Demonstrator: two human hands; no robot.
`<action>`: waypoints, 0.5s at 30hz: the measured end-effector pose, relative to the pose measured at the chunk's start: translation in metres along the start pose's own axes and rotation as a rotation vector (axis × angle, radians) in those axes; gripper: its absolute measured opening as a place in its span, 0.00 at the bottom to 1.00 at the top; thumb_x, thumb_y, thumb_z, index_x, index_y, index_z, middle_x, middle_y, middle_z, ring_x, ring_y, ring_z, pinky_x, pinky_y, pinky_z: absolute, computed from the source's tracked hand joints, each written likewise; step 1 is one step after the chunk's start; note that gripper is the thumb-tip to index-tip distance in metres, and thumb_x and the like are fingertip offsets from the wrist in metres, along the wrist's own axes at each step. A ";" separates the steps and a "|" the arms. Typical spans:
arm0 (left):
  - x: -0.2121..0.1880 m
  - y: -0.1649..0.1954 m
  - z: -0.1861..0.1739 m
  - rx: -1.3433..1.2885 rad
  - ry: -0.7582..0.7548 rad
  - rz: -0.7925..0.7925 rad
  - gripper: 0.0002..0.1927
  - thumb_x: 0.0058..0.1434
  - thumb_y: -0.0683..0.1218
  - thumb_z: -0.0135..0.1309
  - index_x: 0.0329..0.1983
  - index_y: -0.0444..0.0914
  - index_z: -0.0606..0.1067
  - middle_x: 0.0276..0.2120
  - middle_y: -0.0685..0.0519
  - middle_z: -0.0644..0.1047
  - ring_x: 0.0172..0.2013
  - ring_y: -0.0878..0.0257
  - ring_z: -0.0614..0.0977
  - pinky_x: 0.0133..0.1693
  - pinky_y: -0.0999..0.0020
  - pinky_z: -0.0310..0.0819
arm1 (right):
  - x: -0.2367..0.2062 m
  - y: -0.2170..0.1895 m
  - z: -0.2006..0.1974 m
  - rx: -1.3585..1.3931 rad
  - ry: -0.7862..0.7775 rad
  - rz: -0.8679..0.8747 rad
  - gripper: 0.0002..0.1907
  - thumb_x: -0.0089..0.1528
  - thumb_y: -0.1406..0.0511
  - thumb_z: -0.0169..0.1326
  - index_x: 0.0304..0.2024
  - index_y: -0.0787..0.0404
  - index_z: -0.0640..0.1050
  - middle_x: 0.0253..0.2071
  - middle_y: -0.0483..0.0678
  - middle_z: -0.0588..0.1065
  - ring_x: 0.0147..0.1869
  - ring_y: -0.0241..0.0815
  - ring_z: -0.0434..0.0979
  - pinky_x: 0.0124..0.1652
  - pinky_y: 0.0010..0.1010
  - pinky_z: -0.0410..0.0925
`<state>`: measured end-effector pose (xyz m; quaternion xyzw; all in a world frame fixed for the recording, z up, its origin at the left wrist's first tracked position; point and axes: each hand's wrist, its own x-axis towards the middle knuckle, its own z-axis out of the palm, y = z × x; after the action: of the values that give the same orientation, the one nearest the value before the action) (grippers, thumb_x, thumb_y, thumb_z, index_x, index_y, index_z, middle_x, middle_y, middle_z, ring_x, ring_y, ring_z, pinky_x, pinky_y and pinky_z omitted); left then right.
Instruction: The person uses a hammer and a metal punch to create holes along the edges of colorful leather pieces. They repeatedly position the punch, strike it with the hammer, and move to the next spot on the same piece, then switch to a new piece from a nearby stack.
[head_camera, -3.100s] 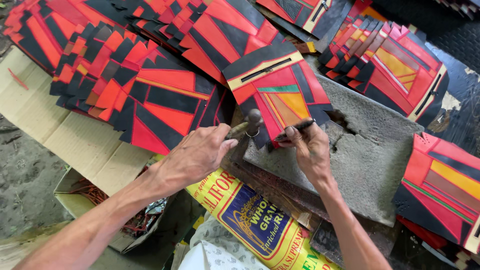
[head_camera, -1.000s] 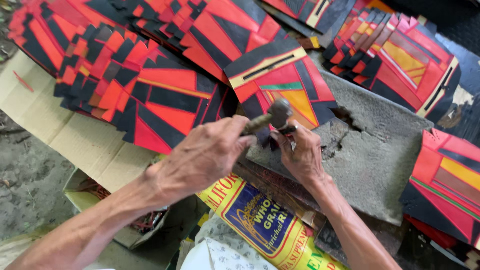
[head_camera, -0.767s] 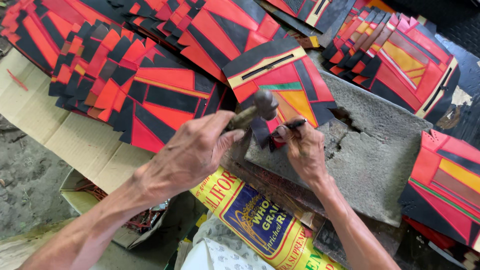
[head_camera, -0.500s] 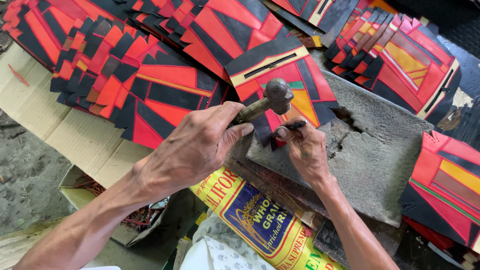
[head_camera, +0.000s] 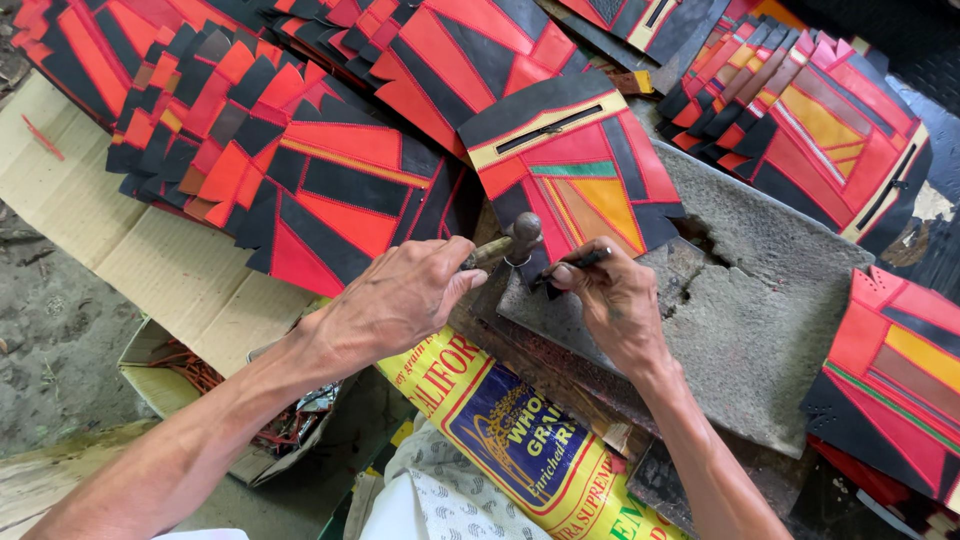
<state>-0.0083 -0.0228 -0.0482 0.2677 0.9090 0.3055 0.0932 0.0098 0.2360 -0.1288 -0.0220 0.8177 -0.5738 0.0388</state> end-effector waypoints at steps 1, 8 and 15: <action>0.000 -0.001 0.000 -0.010 -0.002 -0.006 0.14 0.68 0.48 0.54 0.36 0.33 0.68 0.26 0.37 0.75 0.32 0.36 0.79 0.30 0.47 0.70 | 0.000 -0.001 0.001 0.009 0.002 -0.003 0.07 0.64 0.67 0.60 0.37 0.65 0.78 0.32 0.45 0.82 0.39 0.28 0.81 0.40 0.23 0.74; 0.000 0.000 0.000 -0.020 0.003 -0.004 0.14 0.68 0.48 0.54 0.36 0.32 0.68 0.26 0.36 0.75 0.32 0.35 0.79 0.30 0.47 0.70 | -0.005 -0.004 0.003 0.004 0.006 -0.077 0.07 0.64 0.67 0.61 0.38 0.66 0.78 0.32 0.45 0.81 0.39 0.26 0.78 0.39 0.23 0.72; 0.000 0.001 -0.001 -0.037 -0.008 -0.009 0.14 0.69 0.48 0.53 0.36 0.32 0.68 0.25 0.36 0.75 0.31 0.35 0.78 0.29 0.47 0.69 | -0.005 -0.006 0.004 -0.014 0.019 -0.078 0.07 0.65 0.67 0.61 0.38 0.66 0.78 0.30 0.44 0.81 0.37 0.25 0.77 0.37 0.22 0.71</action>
<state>-0.0085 -0.0223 -0.0464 0.2630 0.9041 0.3205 0.1034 0.0153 0.2307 -0.1246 -0.0485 0.8207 -0.5692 0.0085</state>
